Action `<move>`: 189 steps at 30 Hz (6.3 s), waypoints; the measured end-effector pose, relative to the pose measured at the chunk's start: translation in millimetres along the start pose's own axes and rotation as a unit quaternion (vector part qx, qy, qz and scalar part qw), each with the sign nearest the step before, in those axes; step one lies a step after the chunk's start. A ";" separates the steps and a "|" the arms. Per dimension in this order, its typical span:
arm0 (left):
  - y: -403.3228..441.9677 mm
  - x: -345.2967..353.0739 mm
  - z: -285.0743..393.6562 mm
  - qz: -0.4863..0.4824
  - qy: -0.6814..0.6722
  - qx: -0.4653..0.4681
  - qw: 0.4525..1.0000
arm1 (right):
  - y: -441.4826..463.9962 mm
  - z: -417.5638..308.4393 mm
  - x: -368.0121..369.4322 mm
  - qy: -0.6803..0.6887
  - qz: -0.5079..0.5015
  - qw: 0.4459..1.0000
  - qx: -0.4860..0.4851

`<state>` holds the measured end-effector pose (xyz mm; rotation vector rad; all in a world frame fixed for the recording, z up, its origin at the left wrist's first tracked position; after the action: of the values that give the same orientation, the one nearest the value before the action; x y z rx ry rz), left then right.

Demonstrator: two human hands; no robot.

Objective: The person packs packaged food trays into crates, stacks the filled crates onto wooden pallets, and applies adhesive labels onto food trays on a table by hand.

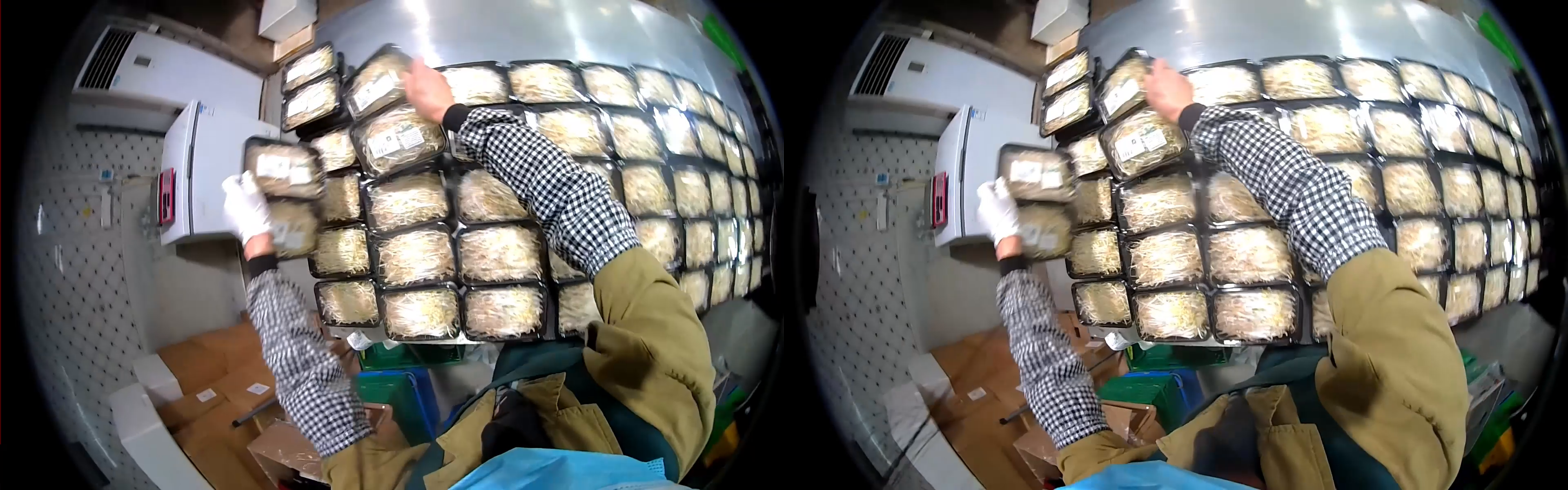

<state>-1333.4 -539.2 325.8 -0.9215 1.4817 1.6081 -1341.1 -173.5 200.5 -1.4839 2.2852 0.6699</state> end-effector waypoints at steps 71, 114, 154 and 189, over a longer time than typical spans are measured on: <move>-828.2 -217.0 412.9 -0.466 -0.277 0.398 0.740 | -772.0 255.5 -765.0 0.180 0.261 0.920 0.228; -792.4 -88.2 -26.9 -0.456 -0.243 -0.569 0.640 | 169.2 -49.2 174.0 -0.116 0.032 0.987 -0.107; -1048.4 -71.9 572.1 -0.779 -0.248 0.041 0.574 | -1376.1 433.6 -1002.9 -0.434 0.230 0.647 0.583; -1780.6 -465.1 -24.2 0.073 -0.369 -0.838 0.396 | -1181.3 117.9 -356.1 -0.118 -0.516 0.801 -0.280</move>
<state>461.8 -502.1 -78.2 -0.5695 -1.2735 2.7818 -113.8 -246.3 44.4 -2.3747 0.8044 1.0844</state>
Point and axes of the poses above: each hand's wrist, its own y-axis towards the middle knuckle, its own x-axis out of the palm, z = x × y, the point moved 5 cm from there along y, towards the middle knuckle, and after that the axes turned 2 degrees about y, right-handed, at the moved point
